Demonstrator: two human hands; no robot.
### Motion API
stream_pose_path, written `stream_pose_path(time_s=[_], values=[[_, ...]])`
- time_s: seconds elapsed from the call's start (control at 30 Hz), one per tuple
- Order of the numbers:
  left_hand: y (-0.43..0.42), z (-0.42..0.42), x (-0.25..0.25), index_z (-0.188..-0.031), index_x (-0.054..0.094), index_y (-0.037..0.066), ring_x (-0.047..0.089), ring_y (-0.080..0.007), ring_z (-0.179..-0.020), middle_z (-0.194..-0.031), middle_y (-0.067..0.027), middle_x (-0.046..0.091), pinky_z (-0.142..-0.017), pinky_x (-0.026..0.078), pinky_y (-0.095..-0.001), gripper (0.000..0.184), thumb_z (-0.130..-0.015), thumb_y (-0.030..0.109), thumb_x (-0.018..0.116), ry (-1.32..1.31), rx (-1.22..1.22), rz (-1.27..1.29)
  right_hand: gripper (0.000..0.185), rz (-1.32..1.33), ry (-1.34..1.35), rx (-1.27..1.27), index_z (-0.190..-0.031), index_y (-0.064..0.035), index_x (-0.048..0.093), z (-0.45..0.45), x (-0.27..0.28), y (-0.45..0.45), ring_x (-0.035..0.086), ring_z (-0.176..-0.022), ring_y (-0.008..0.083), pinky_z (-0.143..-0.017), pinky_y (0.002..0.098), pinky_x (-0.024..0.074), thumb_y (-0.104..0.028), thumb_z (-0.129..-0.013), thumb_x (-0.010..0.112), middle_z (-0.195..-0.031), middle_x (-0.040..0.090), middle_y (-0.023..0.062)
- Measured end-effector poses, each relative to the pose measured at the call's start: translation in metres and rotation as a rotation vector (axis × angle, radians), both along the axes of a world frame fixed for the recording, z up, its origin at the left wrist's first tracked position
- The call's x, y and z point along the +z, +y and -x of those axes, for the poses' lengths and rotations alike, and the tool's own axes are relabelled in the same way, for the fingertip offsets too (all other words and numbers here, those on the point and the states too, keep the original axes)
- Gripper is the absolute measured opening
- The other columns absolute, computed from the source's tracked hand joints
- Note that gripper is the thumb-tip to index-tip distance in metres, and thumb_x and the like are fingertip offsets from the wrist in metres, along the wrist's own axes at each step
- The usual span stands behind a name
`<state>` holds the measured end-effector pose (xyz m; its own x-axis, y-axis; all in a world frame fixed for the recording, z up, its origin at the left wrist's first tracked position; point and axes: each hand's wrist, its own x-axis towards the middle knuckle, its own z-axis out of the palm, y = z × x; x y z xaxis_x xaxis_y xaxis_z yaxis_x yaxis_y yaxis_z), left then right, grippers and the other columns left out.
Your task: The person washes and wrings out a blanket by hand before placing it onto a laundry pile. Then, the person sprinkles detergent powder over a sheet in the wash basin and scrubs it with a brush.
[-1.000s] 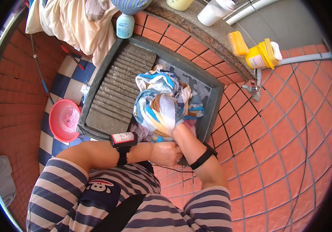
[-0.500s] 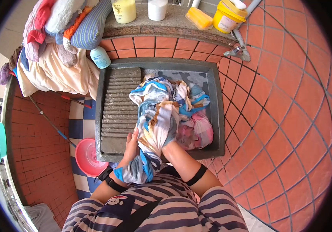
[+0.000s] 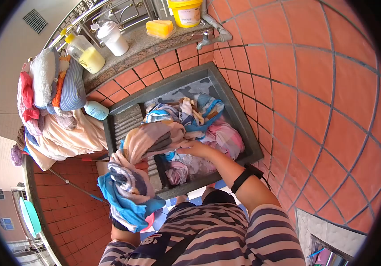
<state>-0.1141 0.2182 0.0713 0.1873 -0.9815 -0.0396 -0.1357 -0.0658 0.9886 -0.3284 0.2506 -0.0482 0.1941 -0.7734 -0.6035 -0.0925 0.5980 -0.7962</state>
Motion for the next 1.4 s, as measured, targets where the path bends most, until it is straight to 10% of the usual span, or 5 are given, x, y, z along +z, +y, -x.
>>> stream_pose_path(time_s=[0.03, 0.4, 0.67, 1.0, 1.4], values=[[0.01, -0.016, 0.014, -0.133, 0.034, 0.0, 0.061, -0.0159, -0.075, -0.1, -0.0152, 0.058, -0.061, 0.049, -0.0246, 0.045, -0.094, 0.02, 0.045, -0.541, -0.198, 0.244, 0.09, 0.006, -0.011, -0.006, -0.141, -0.0062, 0.036, 0.006, -0.03, 0.01, 0.042, -0.126, 0.0338, -0.105, 0.0407, 0.0319, -0.051, -0.073, 0.072, -0.136, 0.046, 0.0184], [0.058, -0.051, 0.184, -0.133, 0.036, -0.003, 0.062, -0.0176, -0.086, -0.109, -0.0171, 0.058, -0.074, 0.051, -0.026, 0.048, -0.091, 0.019, 0.044, 0.38, -0.322, 0.226, 0.135, 0.787, 0.862, -0.106, -0.146, -0.003, -0.001, -0.065, -0.039, -0.013, 0.017, -0.135, 0.05, -0.11, 0.048, 0.0218, -0.036, -0.05, 0.087, -0.146, 0.006, 0.0343], [0.068, -0.113, 0.172, -0.133, 0.035, -0.003, 0.061, -0.0187, -0.089, -0.112, -0.0175, 0.057, -0.077, 0.05, -0.0271, 0.05, -0.09, 0.02, 0.045, 0.649, -0.304, 0.055, 0.025, 0.861, 0.631, -0.549, -0.09, -0.0043, 0.062, -0.086, -0.043, -0.082, 0.063, -0.069, 0.0351, -0.06, 0.0405, 0.0472, -0.016, -0.07, 0.071, -0.076, 0.063, 0.0187], [0.061, -0.184, 0.137, -0.134, 0.035, -0.003, 0.06, -0.0202, -0.093, -0.114, -0.0181, 0.056, -0.08, 0.049, -0.0284, 0.052, -0.089, 0.021, 0.046, 0.841, -0.28, -0.113, 0.015, 1.22, 0.475, -0.85, -0.078, -0.0001, 0.063, -0.049, 0.182, -0.186, 0.066, -0.07, 0.0278, -0.063, 0.0339, 0.0482, -0.009, -0.068, 0.071, -0.074, 0.066, 0.0169], [0.057, -0.222, 0.084, -0.135, 0.034, -0.003, 0.059, -0.0219, -0.098, -0.118, -0.0188, 0.055, -0.084, 0.048, -0.0301, 0.055, -0.089, 0.023, 0.048, 0.974, -0.189, -0.339, 0.071, 0.143, 0.987, 0.148, -0.09, 0.0073, 0.067, 0.006, 0.058, -0.163, 0.062, -0.089, 0.0363, -0.078, 0.0367, 0.0518, -0.06, -0.067, 0.073, -0.104, 0.06, 0.0279]])
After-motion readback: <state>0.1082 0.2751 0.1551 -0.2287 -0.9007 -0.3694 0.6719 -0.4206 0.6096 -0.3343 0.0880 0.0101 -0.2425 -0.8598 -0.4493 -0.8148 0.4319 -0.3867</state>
